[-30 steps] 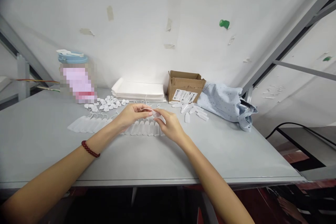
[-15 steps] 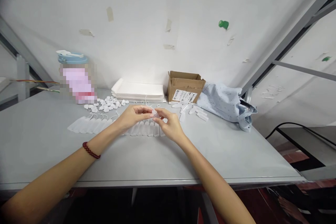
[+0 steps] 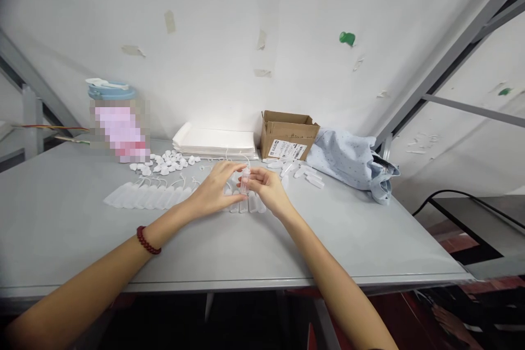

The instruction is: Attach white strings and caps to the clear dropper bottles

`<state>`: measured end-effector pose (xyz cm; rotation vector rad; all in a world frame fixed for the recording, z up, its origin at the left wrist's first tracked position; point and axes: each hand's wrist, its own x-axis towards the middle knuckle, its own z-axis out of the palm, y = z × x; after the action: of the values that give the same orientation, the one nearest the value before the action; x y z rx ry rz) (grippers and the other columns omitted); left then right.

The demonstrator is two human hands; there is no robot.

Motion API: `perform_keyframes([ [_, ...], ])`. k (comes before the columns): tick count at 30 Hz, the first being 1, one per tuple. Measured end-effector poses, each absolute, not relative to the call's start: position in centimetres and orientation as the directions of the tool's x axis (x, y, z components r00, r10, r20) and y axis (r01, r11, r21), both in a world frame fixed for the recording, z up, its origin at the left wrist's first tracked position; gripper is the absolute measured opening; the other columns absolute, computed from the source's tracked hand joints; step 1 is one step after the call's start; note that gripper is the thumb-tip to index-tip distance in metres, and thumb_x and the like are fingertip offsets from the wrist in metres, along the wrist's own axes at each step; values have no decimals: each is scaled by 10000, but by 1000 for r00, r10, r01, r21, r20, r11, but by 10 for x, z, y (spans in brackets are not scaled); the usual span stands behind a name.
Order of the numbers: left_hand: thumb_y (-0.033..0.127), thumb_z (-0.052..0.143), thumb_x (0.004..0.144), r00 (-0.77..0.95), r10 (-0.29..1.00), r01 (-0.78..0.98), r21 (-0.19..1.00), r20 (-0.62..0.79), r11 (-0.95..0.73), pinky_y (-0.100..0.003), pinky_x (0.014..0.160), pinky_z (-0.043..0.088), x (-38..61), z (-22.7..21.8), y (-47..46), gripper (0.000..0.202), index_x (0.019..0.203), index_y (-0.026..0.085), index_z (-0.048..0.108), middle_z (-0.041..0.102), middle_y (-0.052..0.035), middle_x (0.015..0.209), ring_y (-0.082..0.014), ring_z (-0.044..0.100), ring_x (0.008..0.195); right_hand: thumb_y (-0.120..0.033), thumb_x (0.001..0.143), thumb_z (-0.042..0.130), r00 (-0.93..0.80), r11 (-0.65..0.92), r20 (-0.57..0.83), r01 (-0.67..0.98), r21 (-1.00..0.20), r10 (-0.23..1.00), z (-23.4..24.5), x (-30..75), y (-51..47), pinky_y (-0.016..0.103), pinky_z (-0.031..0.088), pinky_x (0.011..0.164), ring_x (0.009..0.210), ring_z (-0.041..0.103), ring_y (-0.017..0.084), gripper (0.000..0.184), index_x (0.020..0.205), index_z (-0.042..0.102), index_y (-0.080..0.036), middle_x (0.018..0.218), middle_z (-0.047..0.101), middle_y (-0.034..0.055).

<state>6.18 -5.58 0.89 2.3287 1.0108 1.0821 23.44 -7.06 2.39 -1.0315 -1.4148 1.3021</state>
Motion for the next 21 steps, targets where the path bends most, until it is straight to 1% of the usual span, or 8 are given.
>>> perform_keyframes([
  [2, 306, 705, 743, 480, 698, 468, 518, 532, -716, -452, 933, 434, 63, 6, -56, 565, 1255, 226, 481, 536, -94, 1206, -279, 469, 1121, -352, 669, 757, -193, 78, 78, -8, -997, 978, 23, 234, -70, 370, 514, 780, 809, 670, 199, 312, 905, 660, -172, 812, 701, 38],
  [4, 293, 687, 763, 498, 675, 493, 463, 544, -737, -447, 925, 436, 63, 4, -57, 523, 1236, 203, 483, 530, -102, 1204, -281, 457, 1110, -340, 643, 776, -167, 79, 78, 0, -997, 983, 21, 233, -70, 357, 511, 774, 777, 661, 182, 309, 873, 657, -171, 780, 688, 25],
  [8, 279, 687, 762, 509, 653, 529, 394, 562, -751, -438, 922, 431, 61, 5, -57, 457, 1168, 165, 512, 536, -113, 1187, -278, 451, 1083, -349, 595, 808, -145, 95, 90, 25, -995, 985, 18, 233, -69, 332, 509, 721, 734, 640, 167, 336, 832, 646, -175, 740, 664, 10],
  [11, 287, 686, 765, 505, 640, 518, 390, 579, -761, -433, 915, 432, 61, 7, -56, 450, 1166, 174, 515, 549, -104, 1161, -271, 455, 1064, -425, 665, 754, -167, 94, 89, 25, -995, 982, 20, 234, -69, 337, 510, 715, 734, 645, 172, 323, 846, 653, -178, 748, 671, 20],
  [14, 333, 693, 767, 487, 636, 487, 418, 599, -767, -431, 922, 427, 60, 8, -56, 490, 1196, 198, 497, 558, -88, 1153, -263, 460, 1062, -494, 753, 661, -227, 96, 105, -48, -994, 968, 24, 236, -70, 346, 514, 724, 765, 660, 183, 335, 893, 660, -189, 821, 692, 43],
  [16, 350, 696, 768, 476, 642, 483, 432, 601, -762, -427, 927, 424, 59, 8, -55, 503, 1203, 203, 491, 562, -84, 1154, -261, 460, 1068, -485, 752, 668, -230, 115, 130, -75, -991, 964, 25, 236, -70, 340, 513, 733, 796, 662, 185, 332, 927, 661, -203, 860, 698, 45],
  [21, 312, 690, 771, 460, 653, 518, 416, 602, -748, -428, 905, 431, 59, 8, -55, 452, 1165, 197, 501, 565, -87, 1149, -262, 462, 1046, -396, 677, 759, -181, 138, 139, -19, -990, 974, 23, 235, -70, 333, 510, 752, 822, 644, 179, 333, 931, 667, -201, 837, 694, 32],
])
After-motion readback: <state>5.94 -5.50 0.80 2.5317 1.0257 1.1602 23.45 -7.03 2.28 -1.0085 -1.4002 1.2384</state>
